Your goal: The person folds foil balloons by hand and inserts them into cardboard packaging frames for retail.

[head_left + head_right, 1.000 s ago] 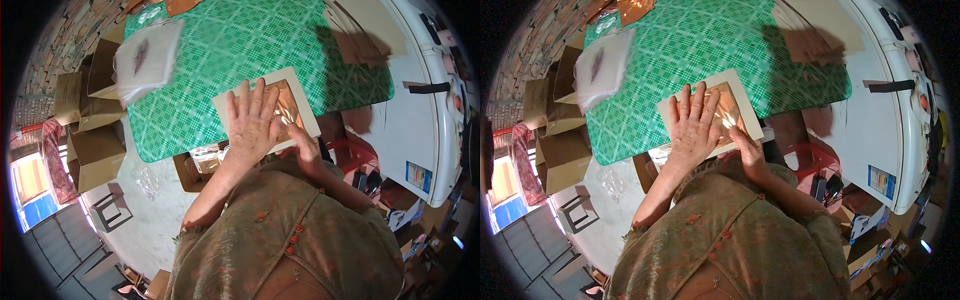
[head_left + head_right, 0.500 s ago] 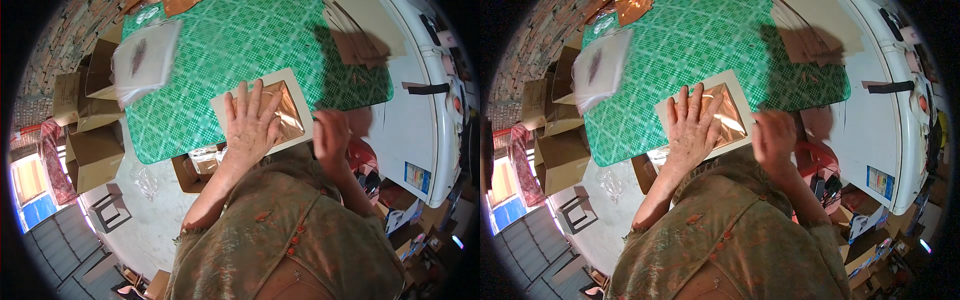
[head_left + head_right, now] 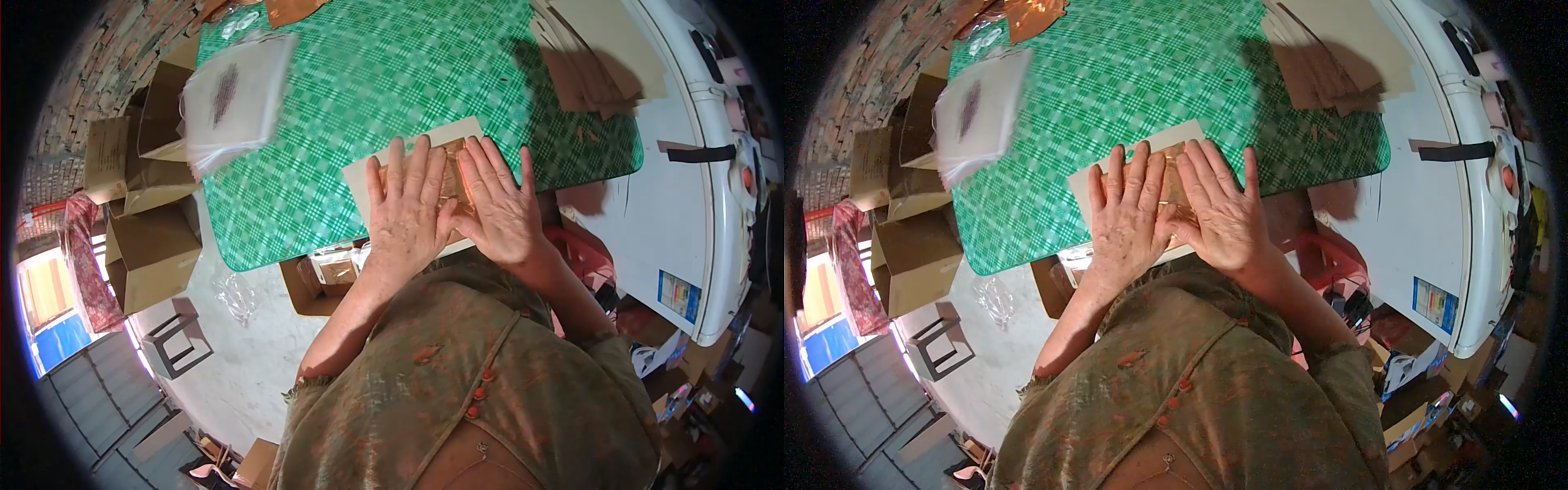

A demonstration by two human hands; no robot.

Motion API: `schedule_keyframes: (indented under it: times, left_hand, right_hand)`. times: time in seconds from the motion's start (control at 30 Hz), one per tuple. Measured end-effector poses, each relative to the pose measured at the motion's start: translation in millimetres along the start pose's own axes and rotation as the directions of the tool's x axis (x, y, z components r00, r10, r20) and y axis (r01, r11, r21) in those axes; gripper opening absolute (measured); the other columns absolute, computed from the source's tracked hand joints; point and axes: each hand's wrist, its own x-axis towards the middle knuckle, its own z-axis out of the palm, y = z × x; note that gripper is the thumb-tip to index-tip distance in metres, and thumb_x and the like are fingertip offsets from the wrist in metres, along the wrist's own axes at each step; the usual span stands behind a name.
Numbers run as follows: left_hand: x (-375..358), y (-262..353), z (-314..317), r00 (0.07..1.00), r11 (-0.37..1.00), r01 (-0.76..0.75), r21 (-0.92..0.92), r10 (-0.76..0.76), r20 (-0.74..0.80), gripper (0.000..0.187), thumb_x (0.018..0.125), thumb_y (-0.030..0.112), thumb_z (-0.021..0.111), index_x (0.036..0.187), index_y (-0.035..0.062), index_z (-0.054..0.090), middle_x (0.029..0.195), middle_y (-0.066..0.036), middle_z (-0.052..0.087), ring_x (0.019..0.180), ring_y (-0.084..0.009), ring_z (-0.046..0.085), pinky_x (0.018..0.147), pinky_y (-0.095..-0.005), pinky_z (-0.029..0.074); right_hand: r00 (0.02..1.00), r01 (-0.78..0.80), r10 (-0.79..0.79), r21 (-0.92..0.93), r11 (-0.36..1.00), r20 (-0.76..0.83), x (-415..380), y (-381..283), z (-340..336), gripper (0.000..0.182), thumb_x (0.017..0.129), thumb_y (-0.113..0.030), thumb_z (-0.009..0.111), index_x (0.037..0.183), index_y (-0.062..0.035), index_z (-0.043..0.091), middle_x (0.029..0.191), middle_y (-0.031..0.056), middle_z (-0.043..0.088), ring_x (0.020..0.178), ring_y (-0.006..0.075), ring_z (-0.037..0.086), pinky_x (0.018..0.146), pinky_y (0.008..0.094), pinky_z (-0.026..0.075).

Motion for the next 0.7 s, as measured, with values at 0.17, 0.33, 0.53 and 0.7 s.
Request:
schedule_keyframes:
  times: [0.17, 0.33, 0.53, 0.7]
  left_hand:
    - [0, 2, -1, 1.000, 1.000, 0.004, 0.017, -0.004, -0.017, 0.072, 0.097, 0.040, 0.059, 0.158, 0.0047, 0.042, 0.166, -0.016, 0.035, 0.155, -0.0421, 0.025, 0.124, -0.0655, 0.015]
    - [-1, 3, -2, 0.999, 1.000, 0.016, 0.009, -0.016, -0.029, 0.069, 0.100, 0.038, 0.056, 0.159, 0.0057, 0.041, 0.165, -0.016, 0.038, 0.154, -0.0408, 0.027, 0.124, -0.0626, 0.016]
    - [-2, 2, 0, 0.999, 1.000, 0.014, 0.007, -0.014, -0.029, 0.069, 0.100, 0.038, 0.055, 0.159, 0.0060, 0.040, 0.167, -0.016, 0.035, 0.155, -0.0416, 0.027, 0.125, -0.0624, 0.014]
    - [-3, 2, -1, 0.999, 0.999, 0.031, 0.023, -0.031, 0.021, 0.072, 0.102, 0.041, 0.053, 0.162, 0.0074, 0.034, 0.170, -0.014, 0.028, 0.157, -0.0404, 0.021, 0.126, -0.0623, 0.011]
  right_hand:
    - [1.000, -0.004, 0.003, -0.015, 1.000, -0.024, -4, 1, -16, 0.084, 0.089, -0.048, 0.068, 0.150, 0.0052, 0.046, 0.160, 0.0191, 0.041, 0.153, 0.0344, 0.032, 0.124, 0.0645, 0.014]
    - [0.977, -0.002, 0.023, 0.095, 0.995, -0.213, -54, -3, -37, 0.047, 0.089, -0.028, 0.072, 0.124, 0.0022, 0.064, 0.130, 0.0166, 0.062, 0.125, 0.0366, 0.055, 0.104, 0.0576, 0.040]
    - [0.934, -0.354, 0.278, 0.660, 0.662, 0.222, -92, -22, -2, 0.022, 0.099, -0.020, 0.067, 0.110, -0.0012, 0.070, 0.092, 0.0123, 0.071, 0.085, 0.0266, 0.069, 0.077, 0.0375, 0.052]
    - [0.836, -0.530, 0.079, 0.836, -0.140, 0.543, -75, -13, 68, 0.042, 0.110, -0.036, 0.053, 0.123, 0.0013, 0.067, 0.104, 0.0127, 0.074, 0.088, 0.0189, 0.070, 0.081, 0.0328, 0.054]
